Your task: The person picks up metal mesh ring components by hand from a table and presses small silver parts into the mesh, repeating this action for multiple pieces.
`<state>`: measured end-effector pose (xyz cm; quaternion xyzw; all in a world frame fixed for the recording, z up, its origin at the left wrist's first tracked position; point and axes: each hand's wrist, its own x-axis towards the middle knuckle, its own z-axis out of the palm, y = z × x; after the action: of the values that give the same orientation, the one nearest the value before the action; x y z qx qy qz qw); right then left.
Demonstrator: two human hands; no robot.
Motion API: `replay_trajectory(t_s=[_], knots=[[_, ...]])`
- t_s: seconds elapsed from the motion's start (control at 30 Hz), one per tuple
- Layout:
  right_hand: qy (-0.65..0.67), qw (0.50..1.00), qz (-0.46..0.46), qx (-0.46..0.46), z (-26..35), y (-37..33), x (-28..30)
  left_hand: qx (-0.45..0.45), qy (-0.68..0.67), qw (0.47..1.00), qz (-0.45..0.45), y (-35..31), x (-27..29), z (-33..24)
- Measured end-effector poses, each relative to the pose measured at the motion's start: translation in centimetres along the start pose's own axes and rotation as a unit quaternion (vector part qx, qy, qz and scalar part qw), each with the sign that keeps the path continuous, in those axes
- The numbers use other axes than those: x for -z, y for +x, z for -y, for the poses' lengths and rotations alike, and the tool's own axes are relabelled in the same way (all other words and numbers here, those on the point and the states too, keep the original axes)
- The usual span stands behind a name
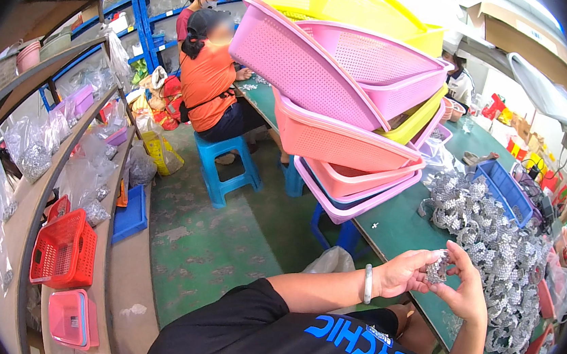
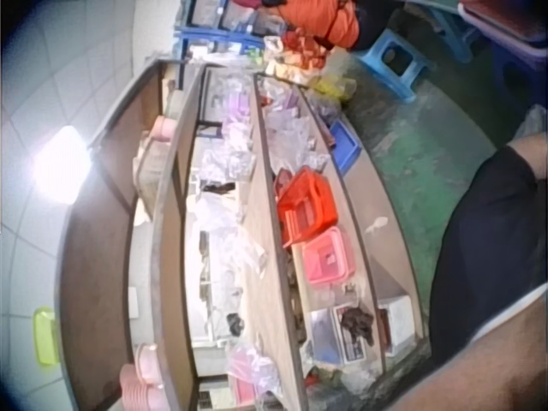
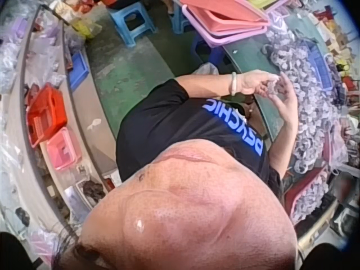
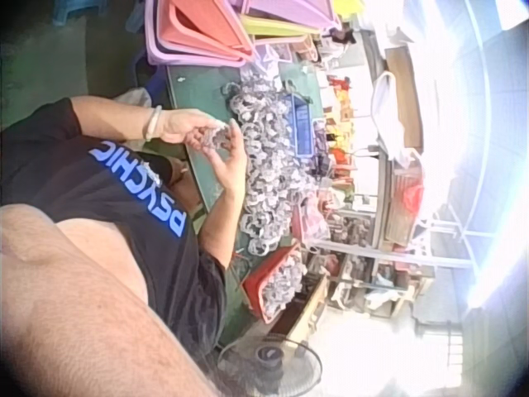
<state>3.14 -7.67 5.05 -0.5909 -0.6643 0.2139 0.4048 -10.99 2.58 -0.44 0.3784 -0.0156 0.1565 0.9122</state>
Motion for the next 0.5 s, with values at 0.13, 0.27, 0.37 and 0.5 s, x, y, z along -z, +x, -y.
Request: replay_trajectory(t_s=[0.13, 0.27, 0.37, 0.5], knots=[[0.013, 1.0, -0.014, -0.005, -0.1, -0.2, -0.2, 0.004, -0.011, 1.0, -0.012, 0.0, -0.2, 0.2], [0.038, 0.999, -0.011, 0.004, -0.9, -0.7, 0.0, 0.018, 0.004, 1.0, -0.011, 0.3, 0.0, 0.7], [0.056, 0.998, 0.001, 0.016, -0.7, -1.0, 0.0, 0.028, 0.007, 0.999, -0.025, 0.4, -0.3, 0.9], [0.078, 0.997, -0.015, 0.019, -0.6, -1.5, -0.2, 0.044, 0.016, 0.998, -0.04, 0.5, -0.5, 1.3]])
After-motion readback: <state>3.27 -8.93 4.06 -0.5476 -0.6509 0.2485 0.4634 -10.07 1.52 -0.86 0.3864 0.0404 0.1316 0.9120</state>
